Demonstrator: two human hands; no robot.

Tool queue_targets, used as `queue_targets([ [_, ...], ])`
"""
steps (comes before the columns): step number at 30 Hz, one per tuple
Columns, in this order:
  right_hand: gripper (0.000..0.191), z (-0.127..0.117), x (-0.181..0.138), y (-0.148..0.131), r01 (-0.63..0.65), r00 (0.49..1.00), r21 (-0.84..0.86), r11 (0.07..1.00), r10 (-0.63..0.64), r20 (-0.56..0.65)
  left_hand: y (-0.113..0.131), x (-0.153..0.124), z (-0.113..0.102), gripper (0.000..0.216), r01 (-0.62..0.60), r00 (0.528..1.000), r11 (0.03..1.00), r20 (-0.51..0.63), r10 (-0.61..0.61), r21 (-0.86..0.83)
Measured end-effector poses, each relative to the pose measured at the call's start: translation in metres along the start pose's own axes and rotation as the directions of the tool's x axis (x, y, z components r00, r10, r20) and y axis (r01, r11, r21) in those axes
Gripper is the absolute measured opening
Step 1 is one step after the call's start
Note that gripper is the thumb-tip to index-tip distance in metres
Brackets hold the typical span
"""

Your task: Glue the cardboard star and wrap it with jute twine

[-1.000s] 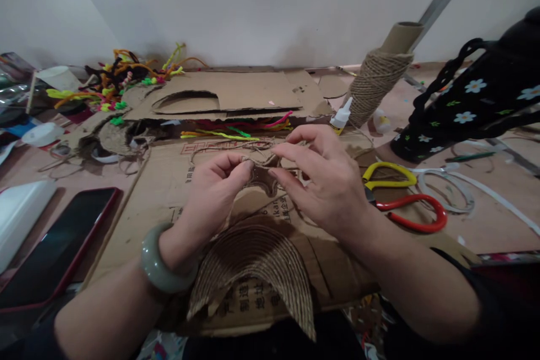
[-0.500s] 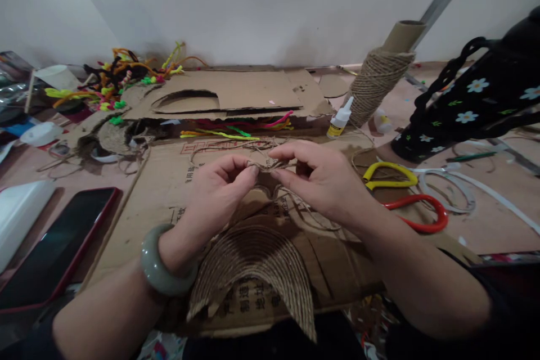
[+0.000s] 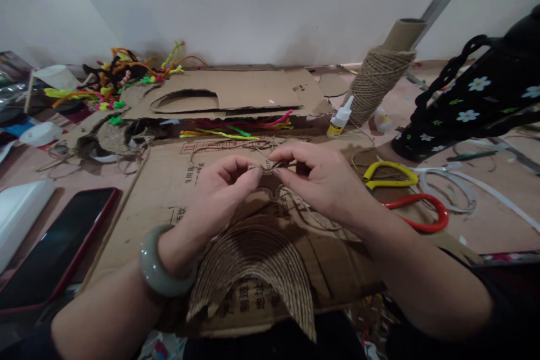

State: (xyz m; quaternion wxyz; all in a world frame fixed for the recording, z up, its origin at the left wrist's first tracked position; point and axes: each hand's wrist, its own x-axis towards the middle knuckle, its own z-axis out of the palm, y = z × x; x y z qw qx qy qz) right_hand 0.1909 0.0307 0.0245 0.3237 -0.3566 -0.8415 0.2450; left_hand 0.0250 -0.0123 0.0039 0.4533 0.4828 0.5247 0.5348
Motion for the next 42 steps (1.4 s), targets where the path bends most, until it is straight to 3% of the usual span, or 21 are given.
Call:
queue_targets([
  [7, 0.019, 0.001, -0.001, 0.001, 0.001, 0.999, -0.029, 1.0, 0.001, 0.05, 0.003, 0.002, 0.003, 0.01, 0.108, 0.992, 0.988, 0.051, -0.115, 0.112],
  [12, 0.02, 0.001, -0.003, 0.0, -0.009, 0.999, -0.045, 0.999, 0.011, 0.05, 0.002, 0.002, 0.0, 0.013, 0.109, 0.988, 0.977, 0.085, -0.126, 0.181],
  [19, 0.02, -0.002, -0.001, 0.0, -0.051, 0.997, -0.025, 0.998, 0.052, 0.05, 0.001, 0.001, -0.001, 0.013, 0.102, 0.99, 0.993, 0.092, -0.108, 0.066],
  [24, 0.018, -0.004, 0.001, 0.003, -0.071, 0.997, -0.007, 0.997, 0.071, -0.021, -0.002, 0.004, -0.002, 0.015, 0.095, 0.991, 0.992, 0.107, -0.085, -0.088],
  [28, 0.018, -0.003, 0.001, 0.005, -0.044, 0.998, 0.017, 0.999, 0.044, -0.052, 0.001, 0.006, -0.005, 0.012, 0.115, 0.992, 0.987, 0.058, -0.109, -0.111],
  [36, 0.019, -0.002, 0.001, 0.003, -0.101, 0.995, -0.007, 0.995, 0.101, 0.012, 0.001, 0.007, -0.005, 0.01, 0.083, 0.996, 0.996, 0.033, -0.082, -0.041],
  [42, 0.02, -0.004, 0.002, 0.003, -0.093, 0.996, 0.01, 0.996, 0.092, 0.02, -0.001, 0.008, -0.007, 0.012, 0.109, 0.992, 0.988, 0.075, -0.101, -0.11],
])
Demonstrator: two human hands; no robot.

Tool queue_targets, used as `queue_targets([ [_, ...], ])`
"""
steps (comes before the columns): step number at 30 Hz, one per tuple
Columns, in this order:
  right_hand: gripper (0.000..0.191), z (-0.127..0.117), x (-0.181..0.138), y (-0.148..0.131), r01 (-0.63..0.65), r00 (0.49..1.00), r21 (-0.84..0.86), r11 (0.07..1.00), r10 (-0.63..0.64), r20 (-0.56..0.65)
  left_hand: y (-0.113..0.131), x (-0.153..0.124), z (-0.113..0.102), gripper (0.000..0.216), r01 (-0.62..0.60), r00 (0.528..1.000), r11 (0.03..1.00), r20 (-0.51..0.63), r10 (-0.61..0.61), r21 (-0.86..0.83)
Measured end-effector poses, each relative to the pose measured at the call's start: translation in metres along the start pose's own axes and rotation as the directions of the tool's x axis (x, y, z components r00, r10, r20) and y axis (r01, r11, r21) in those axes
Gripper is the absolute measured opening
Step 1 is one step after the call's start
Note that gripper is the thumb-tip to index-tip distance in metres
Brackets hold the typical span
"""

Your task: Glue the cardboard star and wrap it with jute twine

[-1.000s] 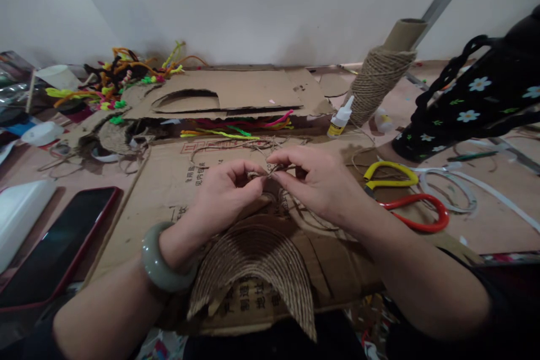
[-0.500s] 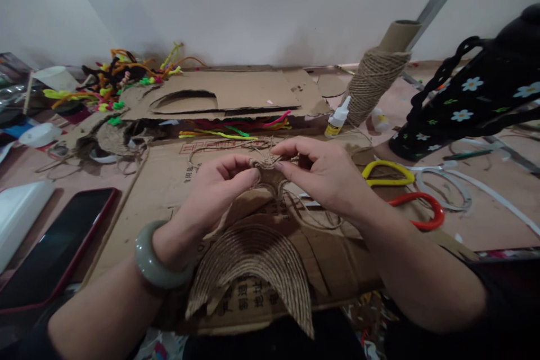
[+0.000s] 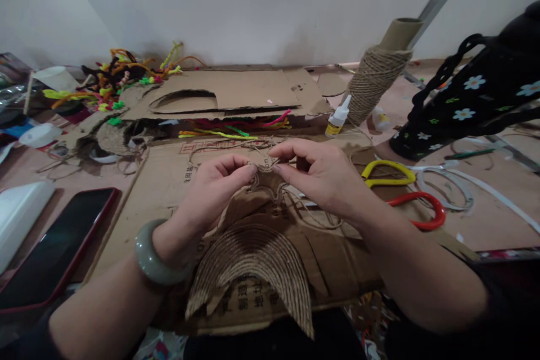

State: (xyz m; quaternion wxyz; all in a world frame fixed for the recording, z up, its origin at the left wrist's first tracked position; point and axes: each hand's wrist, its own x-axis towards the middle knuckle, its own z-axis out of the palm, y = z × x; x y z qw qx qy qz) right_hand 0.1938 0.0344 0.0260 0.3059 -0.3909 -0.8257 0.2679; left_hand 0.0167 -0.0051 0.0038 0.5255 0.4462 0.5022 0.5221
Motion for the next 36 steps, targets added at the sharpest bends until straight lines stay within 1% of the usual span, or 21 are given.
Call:
queue_targets([
  [3, 0.022, -0.0008, -0.0001, -0.0002, -0.012, 0.999, 0.006, 1.0, 0.012, 0.037, 0.0003, 0.0007, -0.0013, 0.018, -0.005, 1.0, 1.0, 0.019, 0.006, -0.025],
  [6, 0.026, -0.0008, -0.001, -0.0001, -0.022, 0.995, -0.019, 1.0, 0.024, 0.097, 0.0014, 0.0, -0.0002, 0.018, 0.036, 0.995, 0.993, 0.092, -0.047, 0.115],
  [9, 0.029, -0.0003, -0.0019, 0.0009, 0.022, 0.988, -0.025, 0.999, -0.017, 0.156, 0.0033, -0.0018, 0.002, 0.013, 0.082, 0.971, 0.958, 0.194, -0.139, 0.276],
  [10, 0.03, -0.0004, -0.0019, 0.0013, 0.036, 0.985, -0.019, 0.999, -0.032, 0.17, 0.0038, -0.0023, 0.0024, 0.011, 0.086, 0.965, 0.948, 0.21, -0.155, 0.307],
  [12, 0.028, -0.0009, -0.0013, 0.0022, 0.056, 0.983, -0.003, 0.998, -0.054, 0.178, 0.0036, -0.0028, 0.0022, 0.009, 0.077, 0.971, 0.941, 0.19, -0.146, 0.329],
  [14, 0.026, -0.002, 0.0, 0.0034, 0.06, 0.987, -0.007, 0.998, -0.058, 0.152, 0.0019, -0.0022, 0.0007, 0.008, 0.048, 0.986, 0.95, 0.136, -0.094, 0.309],
  [16, 0.023, -0.0031, 0.0015, 0.0049, 0.056, 0.994, -0.032, 0.998, -0.053, 0.099, -0.0006, -0.001, -0.0011, 0.011, 0.019, 0.996, 0.963, 0.084, -0.043, 0.268],
  [18, 0.02, -0.0038, 0.0028, 0.0064, 0.062, 0.997, -0.041, 0.997, -0.06, 0.051, -0.0026, 0.0, -0.0021, 0.013, 0.011, 0.998, 0.973, 0.059, -0.025, 0.232],
  [20, 0.017, -0.0039, 0.0035, 0.0073, 0.073, 0.997, -0.031, 0.997, -0.072, 0.034, -0.0035, 0.0002, -0.0015, 0.013, 0.017, 0.998, 0.978, 0.051, -0.028, 0.206],
  [25, 0.016, -0.0021, 0.0025, 0.0049, -0.005, 0.998, -0.04, 0.999, 0.008, 0.065, -0.0025, -0.002, 0.0024, 0.012, 0.028, 0.997, 0.982, 0.067, -0.041, 0.185],
  [29, 0.014, -0.0009, 0.0013, 0.0026, -0.018, 0.998, -0.026, 0.999, 0.019, 0.063, -0.0025, -0.004, 0.003, 0.009, 0.034, 0.994, 0.98, 0.092, -0.052, 0.196],
  [33, 0.012, -0.0014, 0.0014, 0.0025, 0.017, 0.995, -0.03, 0.999, -0.014, 0.098, -0.0023, -0.0047, 0.0028, 0.013, 0.048, 0.989, 0.983, 0.127, -0.07, 0.175],
  [36, 0.012, -0.0014, 0.0014, 0.003, 0.053, 0.988, -0.055, 0.997, -0.045, 0.151, -0.0011, -0.0045, 0.0042, 0.013, 0.063, 0.99, 0.983, 0.117, -0.084, 0.17],
])
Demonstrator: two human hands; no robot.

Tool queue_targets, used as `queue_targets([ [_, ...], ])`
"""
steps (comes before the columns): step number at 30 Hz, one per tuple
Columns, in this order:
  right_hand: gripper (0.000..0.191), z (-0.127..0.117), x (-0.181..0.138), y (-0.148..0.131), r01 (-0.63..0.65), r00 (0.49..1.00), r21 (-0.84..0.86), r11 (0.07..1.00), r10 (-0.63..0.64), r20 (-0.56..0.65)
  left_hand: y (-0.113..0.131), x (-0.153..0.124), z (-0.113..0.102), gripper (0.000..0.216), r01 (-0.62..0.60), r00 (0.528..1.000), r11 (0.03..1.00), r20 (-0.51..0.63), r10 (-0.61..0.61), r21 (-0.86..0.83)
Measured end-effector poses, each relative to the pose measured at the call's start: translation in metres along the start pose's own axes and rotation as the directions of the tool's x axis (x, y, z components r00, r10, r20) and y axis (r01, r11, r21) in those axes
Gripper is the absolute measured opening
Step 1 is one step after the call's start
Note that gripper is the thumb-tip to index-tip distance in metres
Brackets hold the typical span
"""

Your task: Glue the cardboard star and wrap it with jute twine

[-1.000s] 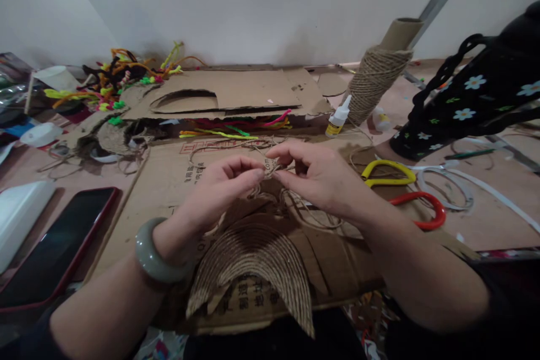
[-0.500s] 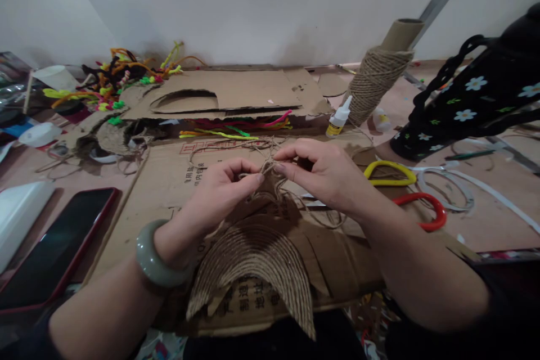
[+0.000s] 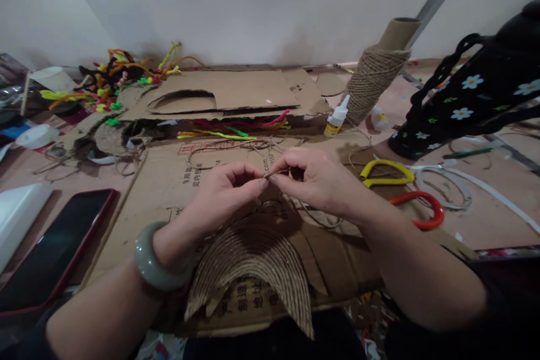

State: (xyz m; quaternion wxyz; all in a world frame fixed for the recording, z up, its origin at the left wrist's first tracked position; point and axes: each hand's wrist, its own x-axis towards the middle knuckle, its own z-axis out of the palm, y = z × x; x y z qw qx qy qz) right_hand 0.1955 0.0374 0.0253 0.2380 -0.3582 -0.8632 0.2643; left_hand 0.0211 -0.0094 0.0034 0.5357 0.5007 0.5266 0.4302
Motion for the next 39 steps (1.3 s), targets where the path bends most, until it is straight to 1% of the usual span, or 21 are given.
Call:
queue_targets([
  [3, 0.011, 0.002, -0.001, 0.001, 0.014, 1.0, -0.028, 1.0, -0.014, 0.004, 0.003, 0.0, 0.002, 0.01, 0.009, 1.0, 1.0, -0.004, -0.009, 0.017],
  [6, 0.009, 0.005, -0.003, 0.001, 0.081, 0.994, -0.072, 0.994, -0.086, -0.073, 0.005, -0.001, 0.004, 0.011, 0.009, 1.0, 1.0, -0.004, -0.009, 0.023],
  [9, 0.013, 0.009, -0.005, 0.001, 0.159, 0.973, -0.171, 0.972, -0.184, -0.14, 0.005, 0.0, 0.004, 0.013, 0.01, 0.999, 0.999, -0.043, -0.008, 0.047],
  [14, 0.024, 0.011, -0.007, 0.002, 0.197, 0.935, -0.343, 0.918, -0.282, -0.216, -0.002, 0.004, 0.001, 0.011, -0.079, 0.988, 0.996, -0.13, 0.084, 0.044],
  [18, 0.024, 0.012, -0.008, 0.002, 0.181, 0.911, -0.43, 0.884, -0.316, -0.266, -0.008, 0.006, -0.003, 0.011, -0.138, 0.97, 0.99, -0.197, 0.14, 0.023],
  [21, 0.022, 0.014, -0.009, 0.001, 0.193, 0.899, -0.488, 0.851, -0.352, -0.26, -0.007, 0.006, -0.003, 0.011, -0.142, 0.965, 0.99, -0.221, 0.138, -0.002],
  [26, 0.024, 0.016, -0.01, -0.001, 0.233, 0.87, -0.566, 0.791, -0.429, -0.242, -0.006, 0.006, 0.0, 0.014, -0.134, 0.968, 0.988, -0.225, 0.113, -0.082],
  [33, 0.026, 0.017, -0.011, -0.003, 0.222, 0.849, -0.66, 0.718, -0.475, -0.231, -0.012, 0.006, 0.0, 0.016, -0.19, 0.962, 0.974, -0.221, 0.159, -0.127],
  [36, 0.025, 0.017, -0.012, -0.004, 0.215, 0.846, -0.699, 0.682, -0.488, -0.216, -0.01, 0.005, 0.001, 0.014, -0.185, 0.966, 0.972, -0.212, 0.152, -0.145],
  [39, 0.026, 0.017, -0.013, -0.005, 0.211, 0.839, -0.731, 0.649, -0.504, -0.206, -0.006, 0.003, 0.002, 0.013, -0.165, 0.974, 0.966, -0.187, 0.128, -0.201],
])
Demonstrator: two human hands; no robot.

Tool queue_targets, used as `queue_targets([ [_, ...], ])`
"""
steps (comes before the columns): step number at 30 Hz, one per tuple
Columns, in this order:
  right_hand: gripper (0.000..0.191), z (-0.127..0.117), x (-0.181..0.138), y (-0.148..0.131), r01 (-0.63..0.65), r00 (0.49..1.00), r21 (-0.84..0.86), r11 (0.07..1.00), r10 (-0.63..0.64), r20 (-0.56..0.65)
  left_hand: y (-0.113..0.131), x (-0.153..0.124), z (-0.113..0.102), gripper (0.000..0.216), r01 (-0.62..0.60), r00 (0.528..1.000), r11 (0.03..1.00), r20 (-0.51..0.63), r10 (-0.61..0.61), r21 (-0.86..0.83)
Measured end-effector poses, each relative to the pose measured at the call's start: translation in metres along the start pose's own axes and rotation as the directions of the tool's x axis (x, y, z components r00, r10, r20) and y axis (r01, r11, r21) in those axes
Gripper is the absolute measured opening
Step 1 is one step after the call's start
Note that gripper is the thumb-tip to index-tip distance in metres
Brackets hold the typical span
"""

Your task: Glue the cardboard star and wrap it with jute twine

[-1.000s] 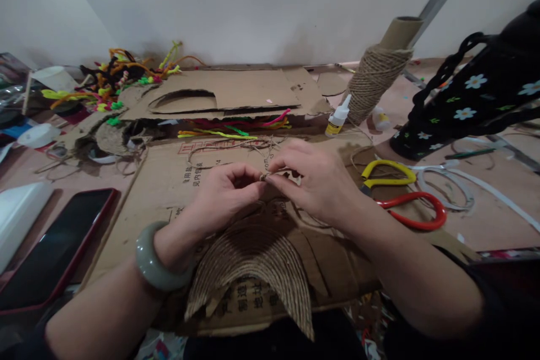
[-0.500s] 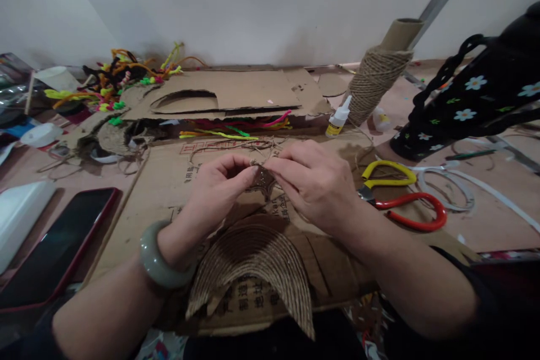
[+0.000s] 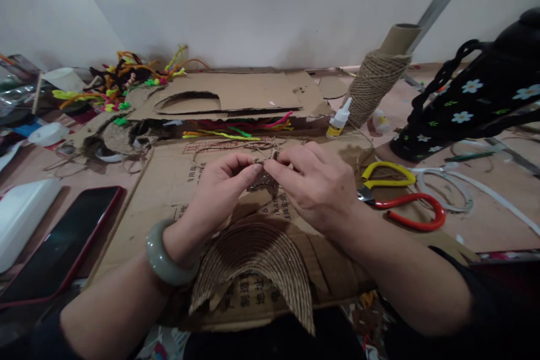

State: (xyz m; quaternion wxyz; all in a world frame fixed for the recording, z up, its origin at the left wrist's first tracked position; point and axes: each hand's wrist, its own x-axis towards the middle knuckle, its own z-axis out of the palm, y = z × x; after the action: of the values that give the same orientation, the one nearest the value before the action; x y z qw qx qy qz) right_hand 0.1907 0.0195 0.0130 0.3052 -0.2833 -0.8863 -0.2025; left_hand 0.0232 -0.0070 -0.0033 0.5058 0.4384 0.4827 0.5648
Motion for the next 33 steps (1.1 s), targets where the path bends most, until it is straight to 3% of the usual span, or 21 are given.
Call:
queue_targets([
  [9, 0.022, 0.005, -0.001, -0.001, 0.029, 0.999, -0.022, 0.999, -0.03, -0.022, 0.004, 0.002, 0.0, 0.015, 0.061, 0.998, 0.998, 0.023, -0.061, 0.006],
  [17, 0.017, 0.004, -0.001, 0.002, -0.016, 0.996, 0.132, 0.991, 0.027, -0.083, 0.006, 0.002, 0.0, 0.012, 0.035, 0.999, 0.996, -0.002, -0.035, 0.076],
  [24, 0.018, 0.005, 0.001, 0.005, -0.133, 0.987, 0.3, 0.945, 0.152, -0.042, 0.004, 0.003, -0.003, 0.009, 0.01, 1.0, 0.991, 0.002, -0.01, 0.132],
  [33, 0.012, 0.003, 0.005, 0.01, -0.241, 0.97, 0.473, 0.848, 0.225, 0.092, 0.002, 0.003, -0.004, 0.011, 0.001, 1.0, 0.986, 0.005, -0.002, 0.169],
])
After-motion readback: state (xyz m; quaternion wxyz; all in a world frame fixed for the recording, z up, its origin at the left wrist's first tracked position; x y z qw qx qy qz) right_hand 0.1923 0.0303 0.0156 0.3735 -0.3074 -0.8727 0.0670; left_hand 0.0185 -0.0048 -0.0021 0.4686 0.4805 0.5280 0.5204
